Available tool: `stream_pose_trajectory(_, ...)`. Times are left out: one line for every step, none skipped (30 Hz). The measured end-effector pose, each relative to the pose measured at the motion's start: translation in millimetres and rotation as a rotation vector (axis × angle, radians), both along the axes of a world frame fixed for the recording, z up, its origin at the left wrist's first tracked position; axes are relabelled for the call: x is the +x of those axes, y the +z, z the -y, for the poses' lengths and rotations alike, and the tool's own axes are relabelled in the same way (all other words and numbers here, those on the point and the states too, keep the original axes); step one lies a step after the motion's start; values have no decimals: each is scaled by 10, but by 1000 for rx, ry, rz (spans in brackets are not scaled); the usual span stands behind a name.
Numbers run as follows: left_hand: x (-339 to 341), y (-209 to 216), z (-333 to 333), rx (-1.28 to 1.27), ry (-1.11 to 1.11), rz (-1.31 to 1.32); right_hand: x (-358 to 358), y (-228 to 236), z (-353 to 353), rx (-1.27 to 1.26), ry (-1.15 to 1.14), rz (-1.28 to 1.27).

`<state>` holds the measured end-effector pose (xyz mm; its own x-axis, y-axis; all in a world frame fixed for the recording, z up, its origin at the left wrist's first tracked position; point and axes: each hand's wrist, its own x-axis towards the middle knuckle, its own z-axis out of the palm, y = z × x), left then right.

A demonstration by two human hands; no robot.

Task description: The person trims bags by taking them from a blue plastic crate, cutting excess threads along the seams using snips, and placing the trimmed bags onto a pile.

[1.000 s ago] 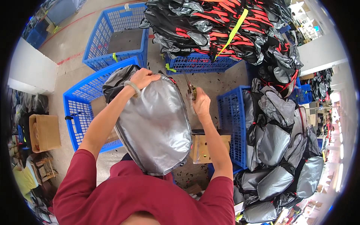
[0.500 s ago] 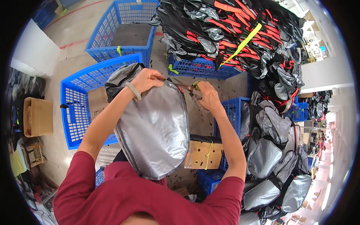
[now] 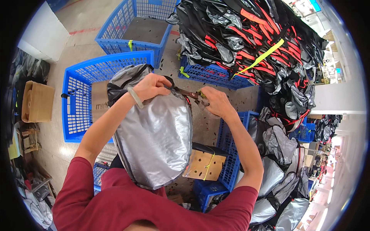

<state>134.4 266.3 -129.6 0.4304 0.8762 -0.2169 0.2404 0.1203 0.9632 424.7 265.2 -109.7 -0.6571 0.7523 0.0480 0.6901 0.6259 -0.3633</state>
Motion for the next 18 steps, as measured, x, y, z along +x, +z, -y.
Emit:
stream_pose_trajectory(-2,7,2,16,4,-1,1,7,-30,1,2,1)
stream_pose_trajectory(-5,-7,1,17,5,0,4,12,-54,-28,18,34)
stream_pose_trajectory(-11,-36,2,33,-2,-3,10,16,-59,-56,33,65)
stream_pose_trajectory(-24,-38,3,52,-8,-6,14,18,-37,-53,32,66)
stream_pose_trajectory(-38,-32,7,56,-12,-5,20,11,20,-9,15,65)
stream_pose_trajectory(-49,-19,16,90,-9,-38,29,1,98,36,-5,64)
stream_pose_trajectory(-55,7,22,128,-10,-68,23,-5,215,44,-17,66)
stream_pose_trajectory(-66,21,48,136,-20,-69,-4,-38,369,34,-150,-105)
stream_pose_trajectory(-66,22,92,297,18,-174,7,-76,548,26,-284,-277)
stream_pose_trajectory(-80,56,132,467,57,-276,61,-127,766,-13,-402,-299)
stream_pose_trajectory(-95,29,151,565,121,-257,167,-327,1016,-115,-511,-456)
stream_pose_trajectory(-151,82,97,590,91,-247,130,-520,1326,-284,-720,-593)
stream_pose_trajectory(-192,141,17,604,150,-232,160,-885,1630,-382,-783,-832)
stream_pose_trajectory(-288,202,-42,613,217,-226,-148,-824,1816,-591,-892,-1014)
stream_pose_trajectory(-421,348,-164,687,199,-211,-463,-714,2006,-777,-1036,-1236)
stream_pose_trajectory(-573,556,-274,759,178,-199,-784,-613,2195,-917,-1201,-1446)
stream_pose_trajectory(-711,788,-321,862,195,-132,-1105,-227,2252,-686,-1061,-1014)
stream_pose_trajectory(-817,1022,-382,812,136,-83,-1286,-229,2268,-661,-954,-1139)
